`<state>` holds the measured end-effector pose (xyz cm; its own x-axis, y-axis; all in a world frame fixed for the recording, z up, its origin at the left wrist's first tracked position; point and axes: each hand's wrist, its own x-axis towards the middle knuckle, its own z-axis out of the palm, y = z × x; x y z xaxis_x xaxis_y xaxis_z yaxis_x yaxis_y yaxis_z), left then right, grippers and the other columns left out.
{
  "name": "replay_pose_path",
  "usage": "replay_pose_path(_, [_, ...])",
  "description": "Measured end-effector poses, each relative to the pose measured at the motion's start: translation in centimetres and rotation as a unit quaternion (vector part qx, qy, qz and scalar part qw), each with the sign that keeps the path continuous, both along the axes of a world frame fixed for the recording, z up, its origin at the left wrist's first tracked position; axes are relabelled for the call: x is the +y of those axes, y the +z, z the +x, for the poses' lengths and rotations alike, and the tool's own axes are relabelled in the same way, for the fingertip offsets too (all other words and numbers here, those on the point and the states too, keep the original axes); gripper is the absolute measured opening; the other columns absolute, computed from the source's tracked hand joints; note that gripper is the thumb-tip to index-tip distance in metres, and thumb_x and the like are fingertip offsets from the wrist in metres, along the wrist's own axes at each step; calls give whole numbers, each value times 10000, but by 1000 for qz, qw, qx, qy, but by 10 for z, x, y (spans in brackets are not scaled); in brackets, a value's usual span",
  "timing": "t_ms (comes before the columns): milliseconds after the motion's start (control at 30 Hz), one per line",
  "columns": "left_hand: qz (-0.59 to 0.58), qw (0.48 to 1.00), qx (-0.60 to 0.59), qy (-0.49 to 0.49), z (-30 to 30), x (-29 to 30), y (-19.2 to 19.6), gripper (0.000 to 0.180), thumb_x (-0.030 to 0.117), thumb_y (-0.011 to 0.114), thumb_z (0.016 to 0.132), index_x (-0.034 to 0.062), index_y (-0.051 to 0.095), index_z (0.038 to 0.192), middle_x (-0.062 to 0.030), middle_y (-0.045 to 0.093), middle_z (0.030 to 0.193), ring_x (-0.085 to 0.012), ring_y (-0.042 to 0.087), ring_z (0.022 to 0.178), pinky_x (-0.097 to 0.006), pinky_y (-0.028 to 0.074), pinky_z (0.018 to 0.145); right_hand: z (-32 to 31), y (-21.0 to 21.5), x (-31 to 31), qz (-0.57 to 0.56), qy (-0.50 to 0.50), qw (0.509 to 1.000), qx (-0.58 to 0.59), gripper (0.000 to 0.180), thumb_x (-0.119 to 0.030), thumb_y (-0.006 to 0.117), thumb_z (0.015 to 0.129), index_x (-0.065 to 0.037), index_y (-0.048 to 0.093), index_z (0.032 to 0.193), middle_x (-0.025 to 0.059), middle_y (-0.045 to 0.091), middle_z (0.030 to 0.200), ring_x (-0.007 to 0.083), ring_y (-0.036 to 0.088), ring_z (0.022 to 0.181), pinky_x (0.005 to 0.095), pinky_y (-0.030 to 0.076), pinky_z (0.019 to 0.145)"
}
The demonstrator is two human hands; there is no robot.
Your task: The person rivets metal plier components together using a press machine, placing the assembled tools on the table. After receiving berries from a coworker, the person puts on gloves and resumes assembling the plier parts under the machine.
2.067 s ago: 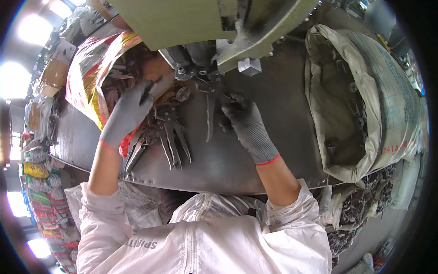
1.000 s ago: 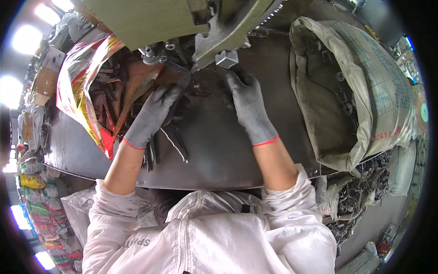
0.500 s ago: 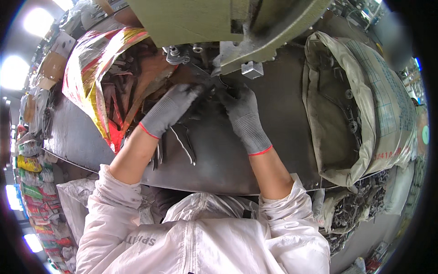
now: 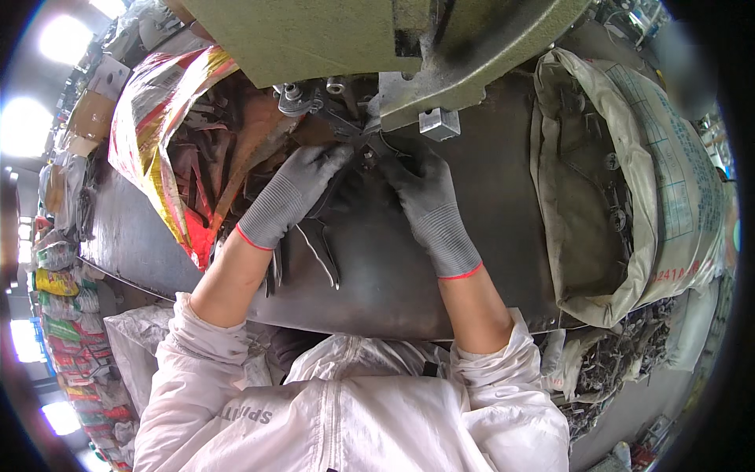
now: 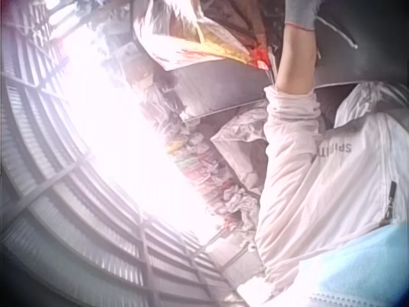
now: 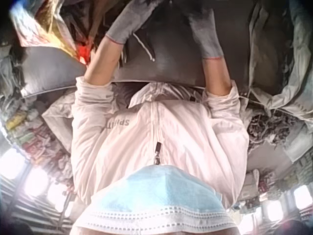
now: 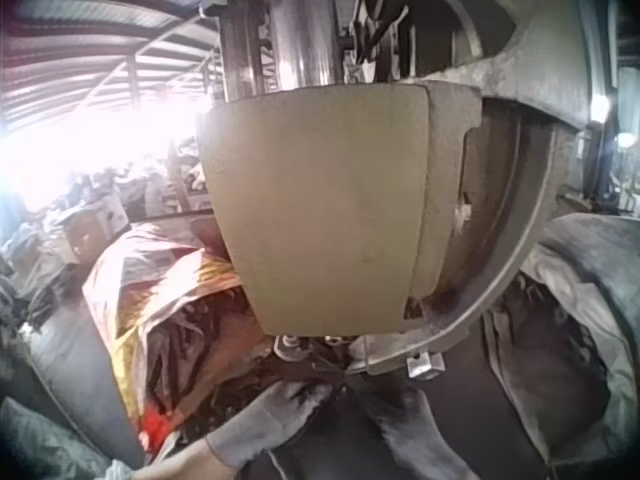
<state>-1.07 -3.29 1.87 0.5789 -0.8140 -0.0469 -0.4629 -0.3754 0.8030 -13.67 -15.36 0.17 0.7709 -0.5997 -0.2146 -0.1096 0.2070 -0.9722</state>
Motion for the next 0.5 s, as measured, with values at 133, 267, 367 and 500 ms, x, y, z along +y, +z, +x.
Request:
replay_pose_path(133, [125, 985, -105, -56, 12, -1, -29, 336, 274, 460, 928, -30, 592, 985, -220, 610, 984, -329, 586, 911, -389, 454, 787, 7, -26, -1, -56, 5, 998, 41, 278, -155, 543, 886, 4, 571, 1113, 31, 619, 772, 41, 501, 579, 209, 415, 510])
replay_pose_path(267, [151, 971, -170, -78, 29, 12, -42, 334, 312, 468, 915, 12, 593, 992, -225, 610, 965, -356, 592, 886, -417, 469, 760, 4, -37, 0, -110, 10, 994, 25, 301, -137, 542, 888, 2, 542, 1155, 47, 621, 778, 54, 509, 560, 217, 422, 498])
replay_pose_path(367, [125, 957, -238, 111, 47, 19, 3, 348, 351, 484, 895, 44, 594, 1017, -227, 615, 953, -375, 595, 897, -435, 469, 779, 0, -30, -2, 23, 9, 1000, 12, 316, -114, 548, 886, 5, 519, 1177, 57, 619, 786, 71, 516, 547, 221, 426, 484])
replay_pose_path(500, [230, 887, -350, 194, 117, 73, -5, 352, 340, 514, 871, 49, 577, 1059, -224, 609, 1001, -384, 583, 959, -443, 454, 841, 3, -19, 6, 51, 12, 998, 21, 328, -112, 561, 885, 10, 510, 1185, 45, 595, 762, 77, 523, 541, 215, 430, 471])
